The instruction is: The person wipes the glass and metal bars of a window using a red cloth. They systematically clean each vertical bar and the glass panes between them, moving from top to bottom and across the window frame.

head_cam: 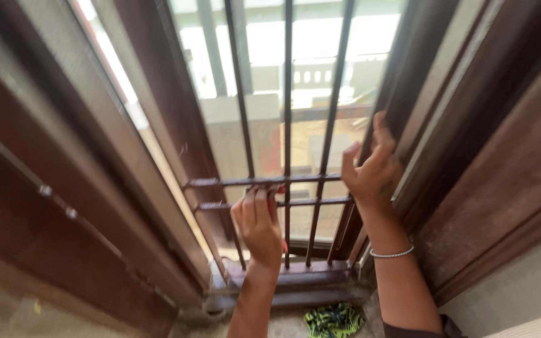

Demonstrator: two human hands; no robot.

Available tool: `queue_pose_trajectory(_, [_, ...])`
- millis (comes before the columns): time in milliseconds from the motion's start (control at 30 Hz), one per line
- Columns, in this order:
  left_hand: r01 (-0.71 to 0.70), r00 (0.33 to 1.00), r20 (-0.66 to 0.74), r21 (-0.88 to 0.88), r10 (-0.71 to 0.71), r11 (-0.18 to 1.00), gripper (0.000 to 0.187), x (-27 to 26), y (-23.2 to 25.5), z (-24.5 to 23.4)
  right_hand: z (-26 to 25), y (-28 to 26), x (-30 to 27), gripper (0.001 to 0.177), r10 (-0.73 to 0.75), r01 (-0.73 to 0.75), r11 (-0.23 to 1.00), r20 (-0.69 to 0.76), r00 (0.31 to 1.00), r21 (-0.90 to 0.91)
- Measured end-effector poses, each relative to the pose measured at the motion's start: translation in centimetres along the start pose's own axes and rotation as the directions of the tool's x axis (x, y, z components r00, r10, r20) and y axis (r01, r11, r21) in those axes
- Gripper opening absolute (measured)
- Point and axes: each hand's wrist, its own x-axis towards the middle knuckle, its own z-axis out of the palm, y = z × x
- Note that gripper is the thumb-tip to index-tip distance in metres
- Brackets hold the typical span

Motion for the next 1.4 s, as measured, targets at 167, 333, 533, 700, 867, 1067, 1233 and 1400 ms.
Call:
queue_pose_trajectory(167, [0.084,0.986,0.153,-0.082,-0.071,0.993,0.025,-0.1,0.1,-2.4,-0.8,-0.6,0.0,0.052,-0.004,0.004,1.000,0.037,0.999,0.000])
queue_pose_trajectory(333, [0.220,0.948,0.284,-0.248,-0.147,0.943,0.025,1.2,0.7,-6.0,-0.8,-1.0,0.4,0.051,-0.051,0.051,0.999,-0.015,0.999,0.019])
queue_pose_trajectory(533, [0.019,0.971,0.231,-0.334,0.062,0.942,0.021,1.4,2.9,-2.0,-0.6,-0.8,0.2,0.050,-0.054,0.055,0.998,-0.027,0.998,0.032])
queue_pose_trajectory(700, [-0.018,0.982,0.181,-0.180,0.051,0.984,0.025,0.6,3.9,0.6,-0.3,-0.1,0.7,0.051,-0.065,0.064,0.998,-0.039,0.997,-0.022])
queue_pose_trajectory(867, [0.134,0.933,0.351,-0.144,-0.076,0.980,0.023,0.3,4.6,-1.3,-0.5,-0.6,0.1,0.051,-0.023,0.023,1.000,-0.021,1.000,-0.003])
queue_pose_trajectory(1067, [0.336,0.752,0.629,-0.106,-0.199,0.936,0.016,1.0,5.6,-5.7,-0.7,-1.2,0.2,0.053,0.036,-0.036,0.999,0.001,0.999,0.008])
queue_pose_trajectory(1233, [-0.016,0.987,0.141,-0.384,0.076,0.923,0.028,0.8,7.2,-0.5,-0.4,-0.9,0.1,0.051,0.000,0.001,0.999,-0.039,0.999,0.037])
queue_pose_trajectory(1400, [0.038,0.947,0.316,-0.269,0.051,0.962,0.026,0.0,7.4,0.9,-0.8,-0.7,-0.1,0.049,0.000,-0.001,0.994,0.005,1.000,0.109])
